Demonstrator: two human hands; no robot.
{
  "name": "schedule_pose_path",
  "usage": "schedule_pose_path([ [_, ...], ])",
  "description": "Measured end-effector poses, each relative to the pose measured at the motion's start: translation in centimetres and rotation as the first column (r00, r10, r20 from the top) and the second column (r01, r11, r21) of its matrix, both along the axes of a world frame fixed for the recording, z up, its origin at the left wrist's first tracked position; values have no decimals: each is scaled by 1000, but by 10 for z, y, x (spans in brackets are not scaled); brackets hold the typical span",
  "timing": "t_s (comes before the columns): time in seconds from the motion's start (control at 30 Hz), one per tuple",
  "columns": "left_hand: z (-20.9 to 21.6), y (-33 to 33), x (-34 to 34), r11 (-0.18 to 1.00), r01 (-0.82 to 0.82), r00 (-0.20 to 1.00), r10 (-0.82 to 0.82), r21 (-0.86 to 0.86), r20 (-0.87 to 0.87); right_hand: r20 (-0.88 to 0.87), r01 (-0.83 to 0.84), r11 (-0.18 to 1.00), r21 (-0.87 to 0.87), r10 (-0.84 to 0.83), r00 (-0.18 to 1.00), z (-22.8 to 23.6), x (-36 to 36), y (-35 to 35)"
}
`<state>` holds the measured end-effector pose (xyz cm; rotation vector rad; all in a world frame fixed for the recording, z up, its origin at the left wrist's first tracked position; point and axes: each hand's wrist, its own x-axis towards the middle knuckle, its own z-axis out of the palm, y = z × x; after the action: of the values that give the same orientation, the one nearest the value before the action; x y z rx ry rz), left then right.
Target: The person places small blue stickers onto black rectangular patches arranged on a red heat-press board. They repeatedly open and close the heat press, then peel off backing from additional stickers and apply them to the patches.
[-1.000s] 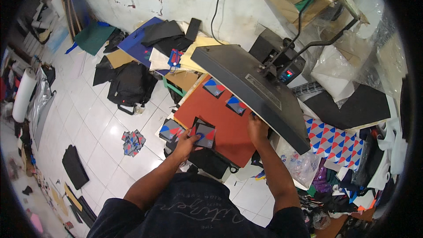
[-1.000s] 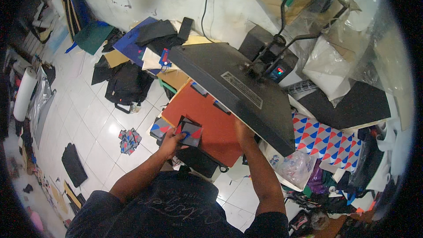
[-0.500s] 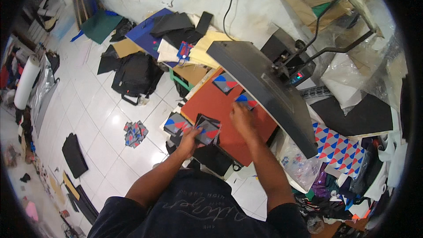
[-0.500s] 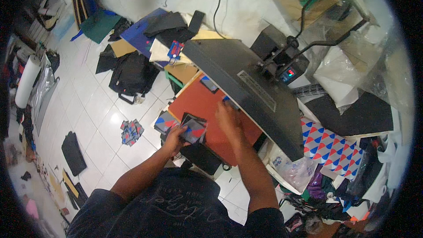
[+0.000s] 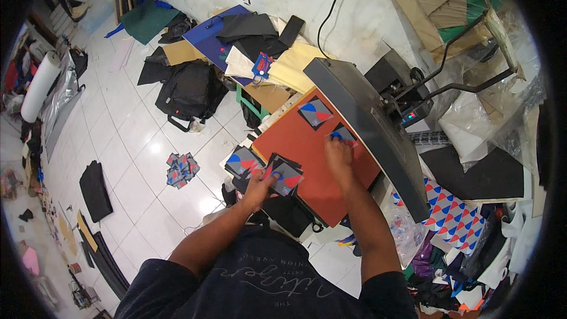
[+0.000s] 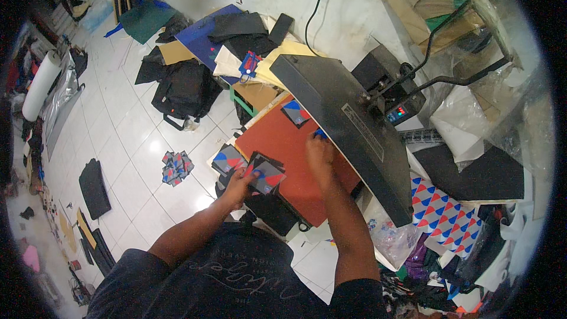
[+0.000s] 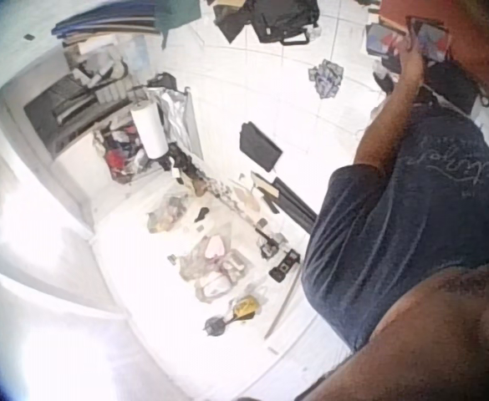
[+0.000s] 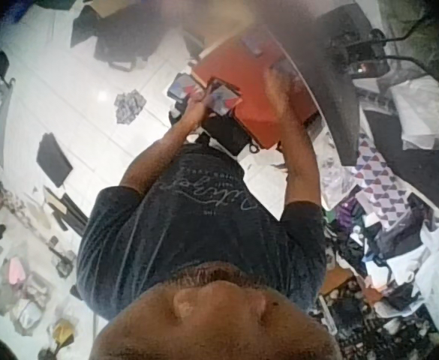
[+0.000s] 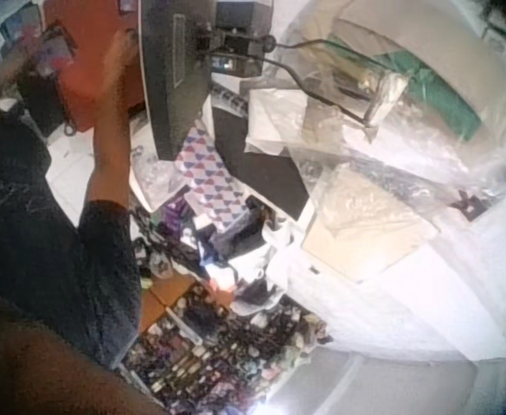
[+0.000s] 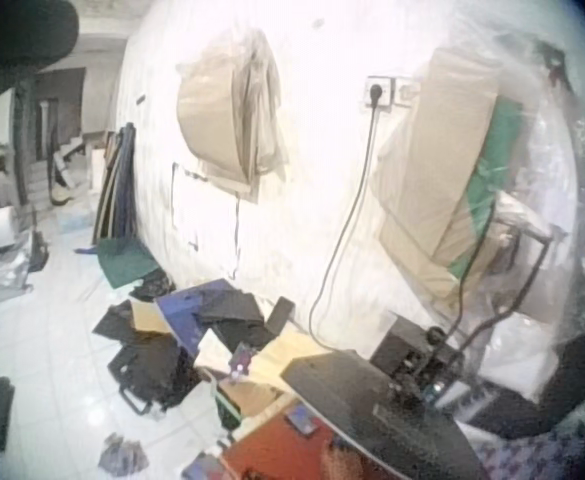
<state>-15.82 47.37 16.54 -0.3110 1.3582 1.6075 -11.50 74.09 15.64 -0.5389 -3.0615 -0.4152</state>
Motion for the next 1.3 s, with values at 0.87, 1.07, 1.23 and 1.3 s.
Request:
schedule_pose_path([
  [0.87, -16, -6, -6, 999, 26, 1000, -27, 27, 8, -32, -12, 977, -214, 5, 999, 0, -104, -16],
  [1.07, -21, -6, -6, 1000, 10, 998, -10, 5, 57, 14, -25, 981, -194, 28, 1000, -2, -108, -17],
  [1.23, -39, -6, -7, 995, 17, 994, -27, 94, 105, -107, -92, 987, -134, 78, 991, -1, -95, -17],
  [1.3, -47, -8, -7, 997, -18, 993, 9, 81, 116, -102, -122, 977, -174, 106, 989, 18, -83, -32],
])
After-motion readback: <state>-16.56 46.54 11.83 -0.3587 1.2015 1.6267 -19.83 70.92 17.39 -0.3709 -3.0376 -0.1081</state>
